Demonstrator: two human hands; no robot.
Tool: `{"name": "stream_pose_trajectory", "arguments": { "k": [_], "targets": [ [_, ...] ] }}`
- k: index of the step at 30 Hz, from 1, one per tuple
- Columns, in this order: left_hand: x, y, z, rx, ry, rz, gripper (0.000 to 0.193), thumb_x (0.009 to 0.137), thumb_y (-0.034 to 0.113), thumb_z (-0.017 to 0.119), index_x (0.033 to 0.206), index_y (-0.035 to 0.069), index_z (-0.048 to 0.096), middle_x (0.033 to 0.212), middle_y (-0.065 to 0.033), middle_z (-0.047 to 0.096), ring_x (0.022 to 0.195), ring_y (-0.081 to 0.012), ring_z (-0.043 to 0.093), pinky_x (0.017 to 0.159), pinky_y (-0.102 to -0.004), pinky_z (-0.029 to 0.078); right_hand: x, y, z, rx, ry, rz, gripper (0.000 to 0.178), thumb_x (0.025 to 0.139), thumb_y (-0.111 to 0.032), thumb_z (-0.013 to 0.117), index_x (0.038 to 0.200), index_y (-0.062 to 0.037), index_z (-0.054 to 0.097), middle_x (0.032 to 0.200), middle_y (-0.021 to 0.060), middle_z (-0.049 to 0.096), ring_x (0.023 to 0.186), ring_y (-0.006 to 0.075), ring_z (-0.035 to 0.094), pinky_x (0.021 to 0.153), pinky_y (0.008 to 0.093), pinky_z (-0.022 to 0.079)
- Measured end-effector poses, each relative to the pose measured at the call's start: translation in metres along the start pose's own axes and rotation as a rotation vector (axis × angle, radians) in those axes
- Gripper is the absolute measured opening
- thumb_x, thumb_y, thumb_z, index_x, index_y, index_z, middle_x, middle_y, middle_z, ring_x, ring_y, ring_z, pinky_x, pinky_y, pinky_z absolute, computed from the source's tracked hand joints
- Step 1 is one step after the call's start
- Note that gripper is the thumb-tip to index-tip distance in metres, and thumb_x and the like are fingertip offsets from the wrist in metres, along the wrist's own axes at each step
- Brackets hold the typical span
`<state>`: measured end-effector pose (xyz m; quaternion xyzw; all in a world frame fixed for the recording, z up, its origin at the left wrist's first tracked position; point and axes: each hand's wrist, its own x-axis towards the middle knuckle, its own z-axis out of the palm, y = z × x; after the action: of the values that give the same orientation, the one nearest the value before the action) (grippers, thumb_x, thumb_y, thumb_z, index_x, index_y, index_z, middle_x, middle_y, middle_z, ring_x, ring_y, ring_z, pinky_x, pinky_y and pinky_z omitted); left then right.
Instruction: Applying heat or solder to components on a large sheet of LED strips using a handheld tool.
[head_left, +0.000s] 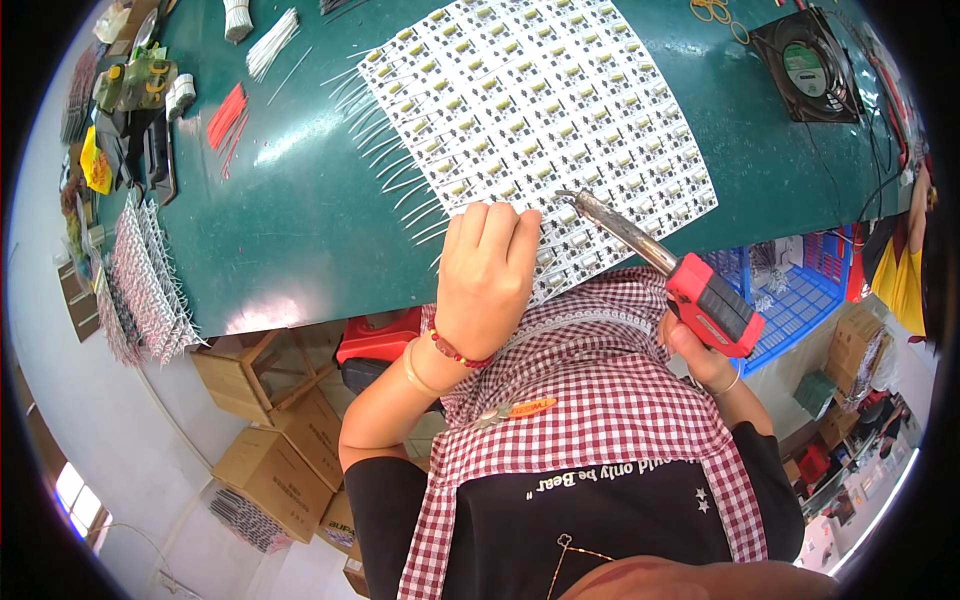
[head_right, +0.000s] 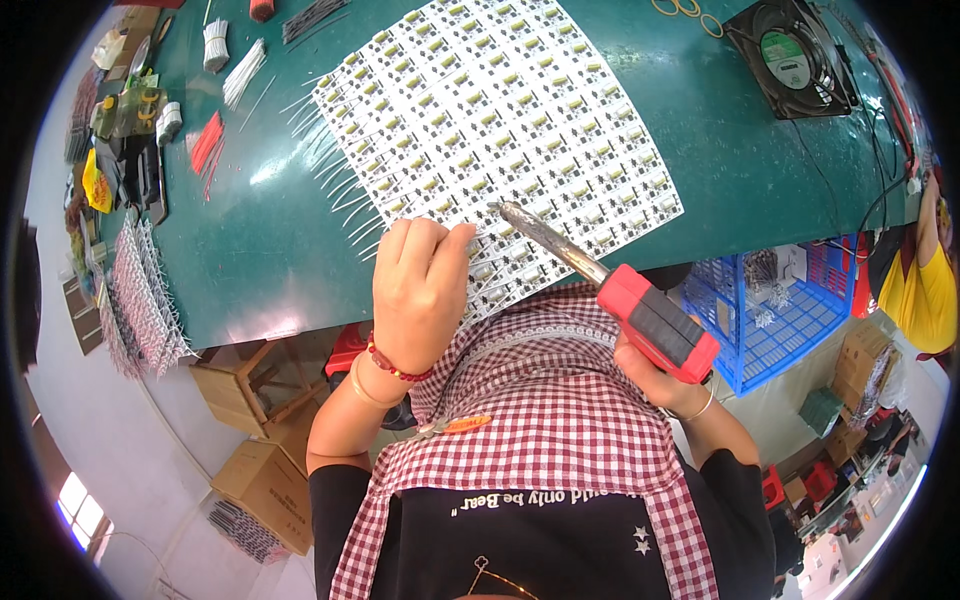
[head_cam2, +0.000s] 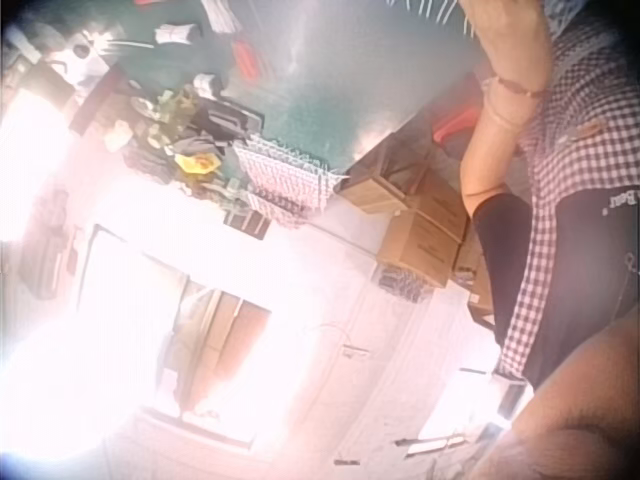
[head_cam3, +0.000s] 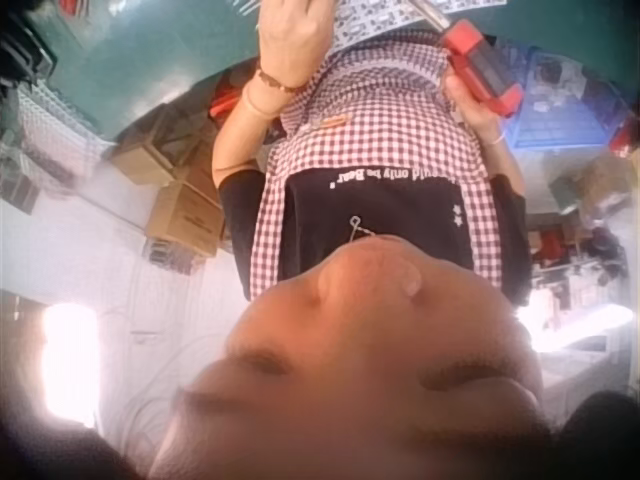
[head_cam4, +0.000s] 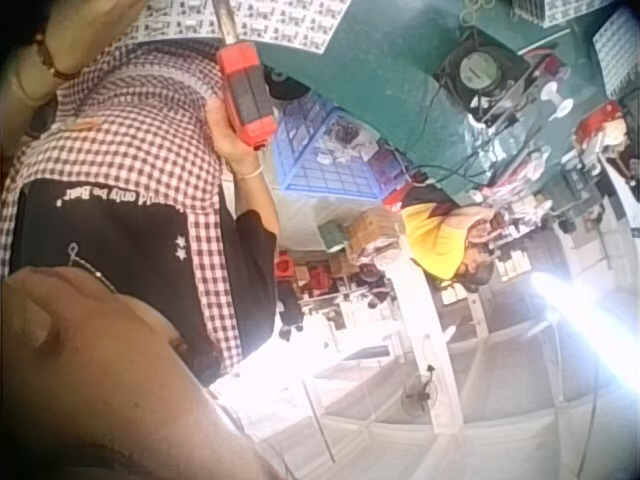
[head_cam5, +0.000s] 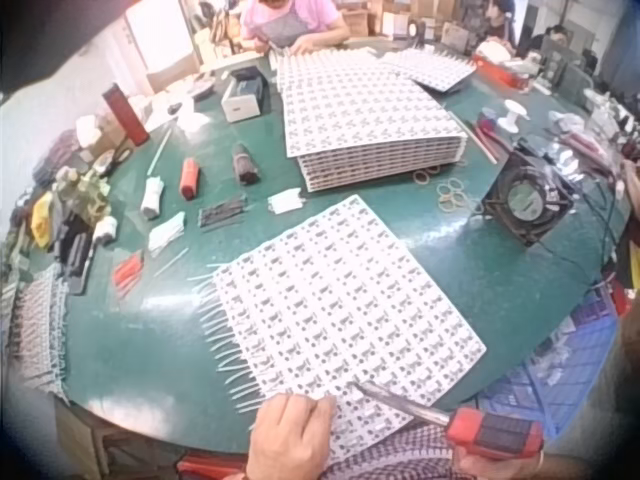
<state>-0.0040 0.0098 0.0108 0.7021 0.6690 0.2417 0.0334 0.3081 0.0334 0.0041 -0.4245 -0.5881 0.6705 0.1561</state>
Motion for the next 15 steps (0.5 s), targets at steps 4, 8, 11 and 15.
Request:
{"name": "stream_pose_trajectory", "arguments": {
  "k": [4, 8, 11, 15],
  "targets": [
    [0.001, 0.002, -0.008, 0.036, -0.027, 0.021, 0.028, 0.073, -0.002, 0.065, 0.101, 0.002, 0.07, 0.084, -0.0074, 0.054, 0.078, -0.0245, 0.055, 0.072, -0.0374, 0.046, -0.002, 0.006, -0.004, 0.045, -0.041, 0.018, 0.023, 0.095, -0.018, 0.064, 0.112, -0.0028, 0.064, 0.097, 0.003, 0.065, 0.089, 0.0147, 0.061, 0.082, 0.0346, 0.048],
    [-0.002, 0.004, -0.01, 0.037, -0.014, -0.035, 0.029, 0.073, -0.002, 0.063, 0.101, 0.002, 0.07, 0.087, -0.0076, 0.058, 0.082, -0.0251, 0.057, 0.072, -0.0373, 0.046, -0.001, 0.007, -0.001, 0.065, -0.035, 0.01, 0.022, 0.095, -0.016, 0.064, 0.112, -0.003, 0.064, 0.097, 0.0025, 0.063, 0.089, 0.0139, 0.059, 0.082, 0.0339, 0.048],
    [-0.005, 0.002, -0.012, 0.037, 0.01, -0.068, 0.027, 0.073, -0.003, 0.064, 0.099, 0.002, 0.069, 0.087, -0.0076, 0.059, 0.082, -0.0254, 0.058, 0.072, -0.0375, 0.047, 0.001, 0.004, 0.004, 0.081, 0.008, -0.003, 0.019, 0.095, -0.015, 0.064, 0.11, -0.0029, 0.064, 0.096, 0.0016, 0.063, 0.088, 0.0133, 0.058, 0.08, 0.0336, 0.047],
    [-0.003, -0.004, -0.019, 0.024, 0.117, -0.09, 0.024, 0.071, -0.003, 0.068, 0.095, 0.003, 0.068, 0.086, -0.0071, 0.059, 0.079, -0.0255, 0.057, 0.07, -0.0373, 0.046, 0.005, -0.007, 0.007, 0.145, 0.027, -0.001, 0.013, 0.095, -0.012, 0.064, 0.104, -0.0025, 0.065, 0.091, 0.0005, 0.062, 0.083, 0.0116, 0.057, 0.075, 0.0325, 0.047]
  ]
}}
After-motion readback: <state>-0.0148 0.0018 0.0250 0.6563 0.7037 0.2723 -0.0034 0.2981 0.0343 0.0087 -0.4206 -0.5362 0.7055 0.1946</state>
